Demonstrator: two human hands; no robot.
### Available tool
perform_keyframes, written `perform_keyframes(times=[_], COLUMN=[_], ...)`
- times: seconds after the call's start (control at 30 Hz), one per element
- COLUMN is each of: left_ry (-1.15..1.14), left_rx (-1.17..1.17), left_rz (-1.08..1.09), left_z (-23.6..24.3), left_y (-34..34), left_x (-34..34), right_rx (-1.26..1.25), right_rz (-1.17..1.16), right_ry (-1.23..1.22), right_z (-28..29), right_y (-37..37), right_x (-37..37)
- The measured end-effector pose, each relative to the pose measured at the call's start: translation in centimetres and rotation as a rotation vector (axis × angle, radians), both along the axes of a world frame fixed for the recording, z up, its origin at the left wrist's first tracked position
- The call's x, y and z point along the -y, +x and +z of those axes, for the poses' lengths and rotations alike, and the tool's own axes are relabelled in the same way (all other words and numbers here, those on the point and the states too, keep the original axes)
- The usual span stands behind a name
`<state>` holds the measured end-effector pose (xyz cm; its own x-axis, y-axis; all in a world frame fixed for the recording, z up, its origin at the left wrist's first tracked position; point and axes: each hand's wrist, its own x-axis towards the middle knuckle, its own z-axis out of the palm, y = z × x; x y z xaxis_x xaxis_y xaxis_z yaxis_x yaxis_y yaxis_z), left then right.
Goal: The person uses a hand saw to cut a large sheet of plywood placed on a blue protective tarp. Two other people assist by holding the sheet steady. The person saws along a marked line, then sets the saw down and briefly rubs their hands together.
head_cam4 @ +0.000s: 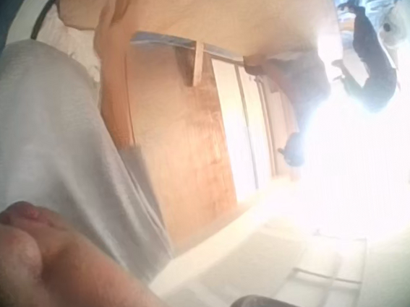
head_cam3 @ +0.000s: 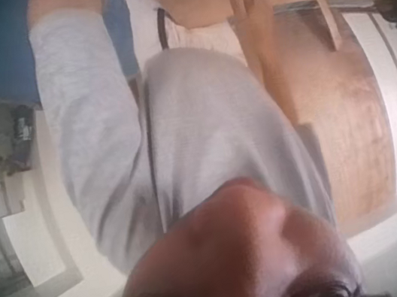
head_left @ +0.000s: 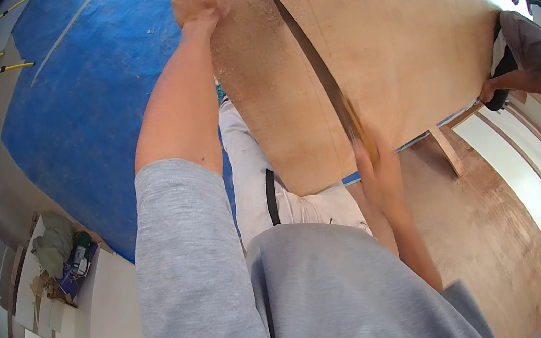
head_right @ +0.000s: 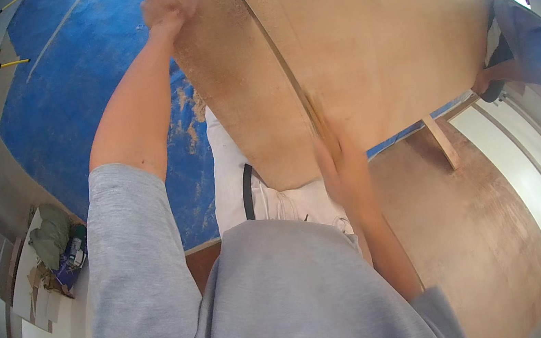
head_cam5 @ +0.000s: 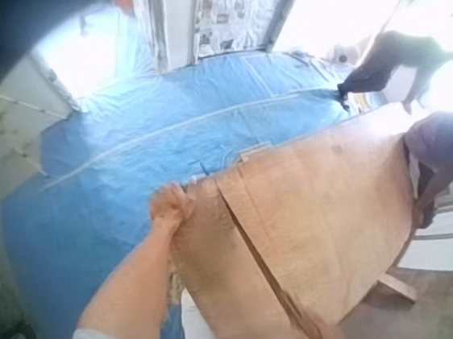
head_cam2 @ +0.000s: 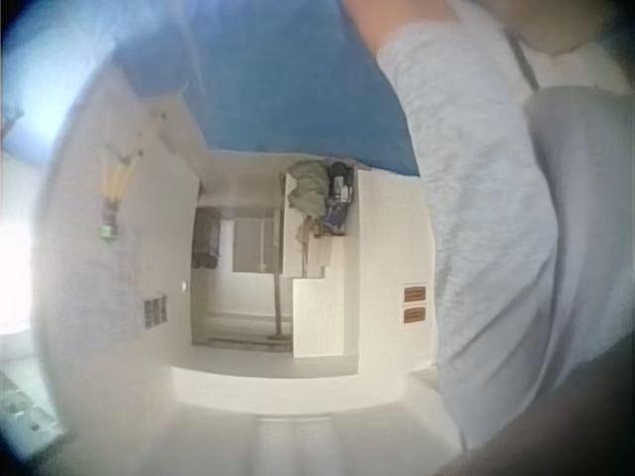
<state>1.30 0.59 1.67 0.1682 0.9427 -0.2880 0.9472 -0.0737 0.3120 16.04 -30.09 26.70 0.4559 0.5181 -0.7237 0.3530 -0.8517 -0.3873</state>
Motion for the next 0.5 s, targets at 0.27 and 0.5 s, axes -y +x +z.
perform_keyframes(times=[0.27, 0.5], left_ry=[0.011, -0.035], left_rx=[-0.003, 0.108], left_rz=[0.01, 0.021], left_z=[0.0, 0.2], left_y=[-0.2, -0.3], left_x=[0.0, 0.1], right_rx=[-0.023, 0.007], right_rz=[-0.092, 0.099], right_ry=[-0.162, 0.035], right_z=[5.7, -13.4], right_y=[0.8, 0.2], right_x=[1.4, -20.7])
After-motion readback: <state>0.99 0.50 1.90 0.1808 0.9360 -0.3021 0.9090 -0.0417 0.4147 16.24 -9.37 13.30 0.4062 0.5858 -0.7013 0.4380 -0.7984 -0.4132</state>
